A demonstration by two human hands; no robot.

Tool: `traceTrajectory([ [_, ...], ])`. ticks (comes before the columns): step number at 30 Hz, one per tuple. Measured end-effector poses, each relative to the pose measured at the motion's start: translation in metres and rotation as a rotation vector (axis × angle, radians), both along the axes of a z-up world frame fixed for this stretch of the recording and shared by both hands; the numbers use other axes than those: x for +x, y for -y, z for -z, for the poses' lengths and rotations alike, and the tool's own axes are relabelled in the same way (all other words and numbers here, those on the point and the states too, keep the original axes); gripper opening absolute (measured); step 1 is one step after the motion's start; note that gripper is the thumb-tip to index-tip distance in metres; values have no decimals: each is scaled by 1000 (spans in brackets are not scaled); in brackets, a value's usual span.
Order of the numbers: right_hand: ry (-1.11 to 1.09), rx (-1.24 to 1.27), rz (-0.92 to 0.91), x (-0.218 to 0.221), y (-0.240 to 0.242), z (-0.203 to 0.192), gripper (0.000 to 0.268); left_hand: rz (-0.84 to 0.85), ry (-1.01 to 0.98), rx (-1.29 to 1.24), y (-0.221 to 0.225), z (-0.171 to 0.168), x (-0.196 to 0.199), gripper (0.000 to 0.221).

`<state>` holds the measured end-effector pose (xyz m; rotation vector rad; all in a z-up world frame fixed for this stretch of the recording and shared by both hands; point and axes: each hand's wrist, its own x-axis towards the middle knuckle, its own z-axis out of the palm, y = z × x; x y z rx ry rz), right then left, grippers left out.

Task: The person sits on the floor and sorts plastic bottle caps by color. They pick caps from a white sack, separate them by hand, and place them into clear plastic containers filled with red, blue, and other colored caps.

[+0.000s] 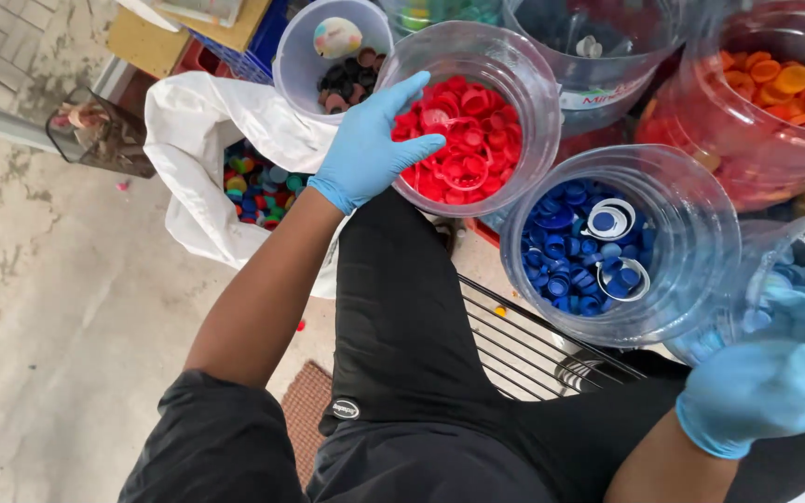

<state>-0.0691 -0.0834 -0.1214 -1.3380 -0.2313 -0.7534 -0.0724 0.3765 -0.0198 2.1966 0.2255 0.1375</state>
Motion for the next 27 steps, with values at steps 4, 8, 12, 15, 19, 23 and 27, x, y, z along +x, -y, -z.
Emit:
traceTrajectory([
  [4, 66, -254, -286, -35, -61, -43, 40, -24, 324, 71, -41, 0, -23, 44],
  [8, -80, -230, -893, -57, -75, -52, 45, -384, 493, -24, -126, 22, -63, 8],
  [12, -392, -541, -1373, -50, -85, -61, 63, -608, -25, 51, -182, 63, -107, 13],
  [15, -576, -897, -1466, -50, -109, -49, 47, -598, -529, 190, -199, 115, -122, 28],
  [19, -1074, -1156, -1304, -53, -144, -38, 45, -487, -760, 145, -197, 155, -105, 45],
  [23, -1112, -1379, -1175, -52, -145, -12, 53, -457, -1010, 237, -195, 164, -72, 116],
  [27, -1332, -1287, -1071, -56, -156, -23, 53, -376, -1163, 271, -183, 187, -50, 135],
])
